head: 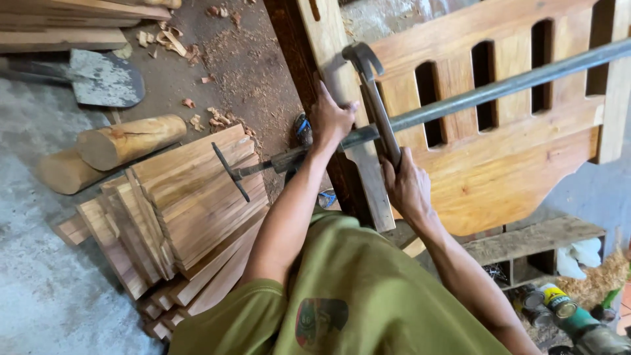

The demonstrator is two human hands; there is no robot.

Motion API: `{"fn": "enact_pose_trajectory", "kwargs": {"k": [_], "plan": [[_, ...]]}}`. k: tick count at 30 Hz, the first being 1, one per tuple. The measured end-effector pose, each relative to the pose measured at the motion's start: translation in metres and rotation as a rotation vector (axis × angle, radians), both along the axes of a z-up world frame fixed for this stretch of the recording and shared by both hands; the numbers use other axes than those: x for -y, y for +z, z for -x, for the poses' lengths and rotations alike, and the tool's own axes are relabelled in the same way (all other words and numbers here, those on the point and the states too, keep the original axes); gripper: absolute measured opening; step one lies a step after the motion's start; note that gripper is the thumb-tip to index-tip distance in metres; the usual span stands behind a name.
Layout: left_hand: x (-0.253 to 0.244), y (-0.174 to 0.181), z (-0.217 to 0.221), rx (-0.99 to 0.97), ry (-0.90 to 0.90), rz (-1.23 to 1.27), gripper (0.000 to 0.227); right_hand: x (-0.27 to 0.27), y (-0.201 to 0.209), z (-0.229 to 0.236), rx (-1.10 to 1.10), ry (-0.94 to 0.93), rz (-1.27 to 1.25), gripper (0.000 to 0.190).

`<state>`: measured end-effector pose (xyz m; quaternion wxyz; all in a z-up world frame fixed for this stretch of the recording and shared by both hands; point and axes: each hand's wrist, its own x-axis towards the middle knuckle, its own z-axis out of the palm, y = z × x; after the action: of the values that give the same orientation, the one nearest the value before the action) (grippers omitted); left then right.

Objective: The person hammers nails into a wooden chair backrest using a hammer. They repeatedly pick nails from a container and drive them into the wood. The person also uses a chisel to carve a small piece of wood and applies a reddish substance to it.

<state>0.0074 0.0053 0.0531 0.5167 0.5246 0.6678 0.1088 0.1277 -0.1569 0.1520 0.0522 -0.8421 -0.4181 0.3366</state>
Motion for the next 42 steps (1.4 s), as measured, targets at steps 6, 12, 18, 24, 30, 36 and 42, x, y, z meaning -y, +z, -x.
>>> {"fn": "enact_pose_trajectory", "kwargs": {"k": [6, 12, 18, 24, 30, 36, 42], "plan": [[-0.001, 0.004, 0.0, 0.029, 0.011, -0.038, 0.097, 0.04, -0.004, -0.003, -0.018, -0.148, -0.149, 0.032], [0.003, 0.048, -0.005, -0.004, 0.014, -0.002, 0.1, 0.007, 0.005, -0.005, 0.031, -0.018, 0.081, 0.032], [-0.001, 0.052, 0.002, 0.036, 0.017, -0.022, 0.094, 0.026, -0.003, -0.004, -0.011, -0.094, -0.081, 0.028], [0.003, 0.01, 0.0, 0.077, 0.019, -0.017, 0.097, 0.003, -0.007, -0.005, 0.045, 0.04, 0.126, 0.029], [0.002, -0.007, 0.0, -0.045, -0.033, -0.065, 0.094, 0.017, -0.007, -0.006, -0.045, -0.045, 0.027, 0.032], [-0.002, 0.034, -0.002, 0.026, 0.032, 0.032, 0.106, 0.009, -0.011, -0.007, 0.045, 0.058, 0.127, 0.029], [-0.001, 0.016, 0.006, 0.066, -0.007, -0.066, 0.099, 0.031, 0.002, 0.001, -0.036, -0.105, -0.143, 0.028]]}}
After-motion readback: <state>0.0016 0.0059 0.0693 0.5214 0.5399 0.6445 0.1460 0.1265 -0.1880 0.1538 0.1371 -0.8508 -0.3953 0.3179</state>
